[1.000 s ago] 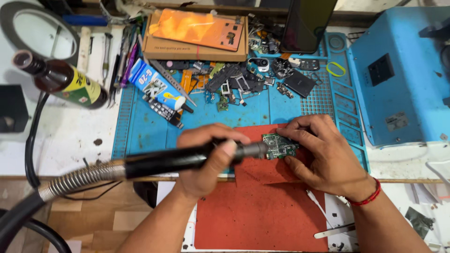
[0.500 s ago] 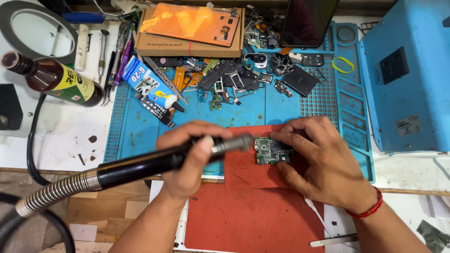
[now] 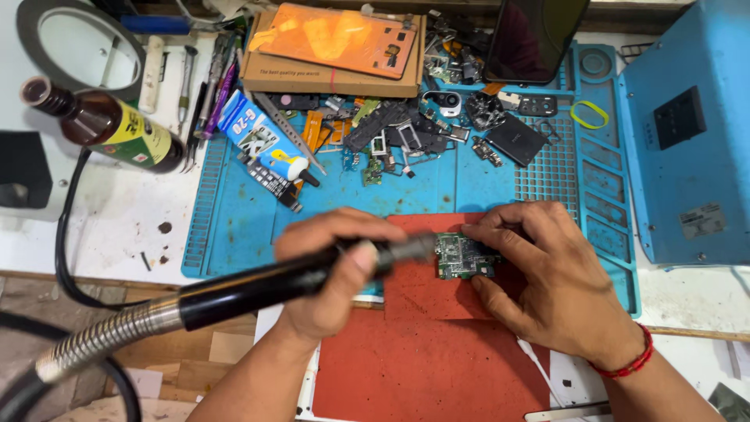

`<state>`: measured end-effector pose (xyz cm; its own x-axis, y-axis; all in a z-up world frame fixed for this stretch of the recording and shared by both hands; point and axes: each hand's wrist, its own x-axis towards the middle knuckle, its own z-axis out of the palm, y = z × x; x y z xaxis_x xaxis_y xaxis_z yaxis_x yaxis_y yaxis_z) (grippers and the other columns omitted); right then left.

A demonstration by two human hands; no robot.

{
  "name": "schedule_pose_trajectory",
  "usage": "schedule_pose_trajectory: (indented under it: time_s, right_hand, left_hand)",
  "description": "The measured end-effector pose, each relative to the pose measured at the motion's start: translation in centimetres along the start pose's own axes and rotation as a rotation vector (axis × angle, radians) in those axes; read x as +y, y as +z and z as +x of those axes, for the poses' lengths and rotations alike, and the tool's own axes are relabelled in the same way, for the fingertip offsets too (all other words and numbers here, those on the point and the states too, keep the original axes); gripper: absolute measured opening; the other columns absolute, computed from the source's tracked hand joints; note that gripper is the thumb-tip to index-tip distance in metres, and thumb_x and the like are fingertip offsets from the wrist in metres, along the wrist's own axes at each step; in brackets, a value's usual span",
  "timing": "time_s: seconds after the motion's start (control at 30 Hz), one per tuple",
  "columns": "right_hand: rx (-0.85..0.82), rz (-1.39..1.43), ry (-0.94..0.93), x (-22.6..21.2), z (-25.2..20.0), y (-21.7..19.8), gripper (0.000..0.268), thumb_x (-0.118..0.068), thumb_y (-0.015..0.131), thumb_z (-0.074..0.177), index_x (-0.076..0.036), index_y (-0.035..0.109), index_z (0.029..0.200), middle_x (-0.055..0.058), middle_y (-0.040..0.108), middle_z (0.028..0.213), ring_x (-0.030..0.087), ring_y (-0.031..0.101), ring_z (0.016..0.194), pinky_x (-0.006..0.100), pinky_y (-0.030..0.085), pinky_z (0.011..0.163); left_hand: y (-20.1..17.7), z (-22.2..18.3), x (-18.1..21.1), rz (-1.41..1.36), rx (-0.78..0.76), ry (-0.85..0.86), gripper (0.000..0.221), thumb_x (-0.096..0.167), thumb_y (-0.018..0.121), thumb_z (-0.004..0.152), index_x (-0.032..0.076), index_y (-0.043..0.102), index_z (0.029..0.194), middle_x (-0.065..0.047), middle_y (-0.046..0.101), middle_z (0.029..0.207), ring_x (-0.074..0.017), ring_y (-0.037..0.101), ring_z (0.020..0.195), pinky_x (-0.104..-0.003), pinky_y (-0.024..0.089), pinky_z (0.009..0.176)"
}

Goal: The person uses a hot air gun to heat components on a mobile phone motherboard placed on a red mat on a cluttered workbench. The hands move the tool around the board while steadying it on the workspace.

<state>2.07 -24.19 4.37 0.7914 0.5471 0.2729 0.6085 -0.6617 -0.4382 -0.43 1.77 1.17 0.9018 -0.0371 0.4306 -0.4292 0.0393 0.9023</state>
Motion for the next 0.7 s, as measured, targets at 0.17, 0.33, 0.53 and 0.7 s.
schedule_pose_trajectory:
  time_s: [0.17,0.33,0.53,0.7]
  right_hand:
    - [0.025,0.015,-0.017,-0.04,-0.04,-0.06,0.054,-0.025,0.077,0.073,-0.007,0.069,0.123,0.011,0.062,0.116,0.03,0.057,0.104,0.041,0.048,0.094]
    - [0.018,0.021,0.026,-0.01,-0.15,0.03,0.052,-0.028,0.077,0.074,-0.007,0.069,0.12,0.01,0.061,0.117,0.03,0.057,0.105,0.041,0.047,0.094]
    - [-0.01,0.025,0.017,0.23,-0.23,-0.07,0.054,-0.032,0.078,0.073,-0.008,0.071,0.121,0.009,0.061,0.119,0.029,0.056,0.103,0.04,0.046,0.091]
    - [-0.011,0.02,0.043,0.02,-0.11,-0.06,0.054,-0.031,0.079,0.071,-0.009,0.072,0.119,0.008,0.061,0.117,0.029,0.055,0.102,0.04,0.047,0.089]
  left_hand:
    - [-0.39,0.33,0.07,-0.07,-0.158,0.06,0.032,0.03,0.064,0.1,-0.001,0.072,0.103,-0.016,0.078,0.1,-0.0187,0.076,0.087,-0.03,0.062,0.076]
    - [0.02,0.02,-0.16,0.027,0.019,-0.035,0.031,0.029,0.066,0.099,-0.001,0.073,0.105,-0.016,0.079,0.099,-0.0188,0.075,0.082,-0.033,0.061,0.079]
    - [-0.42,0.08,0.38,0.05,-0.175,0.018,0.032,0.031,0.067,0.098,0.001,0.073,0.106,-0.014,0.078,0.097,-0.0177,0.077,0.08,-0.028,0.063,0.069]
    - [-0.46,0.19,0.75,-0.015,-0.278,0.088,0.032,0.032,0.065,0.098,0.001,0.07,0.105,-0.014,0.076,0.099,-0.0213,0.078,0.088,-0.033,0.066,0.077]
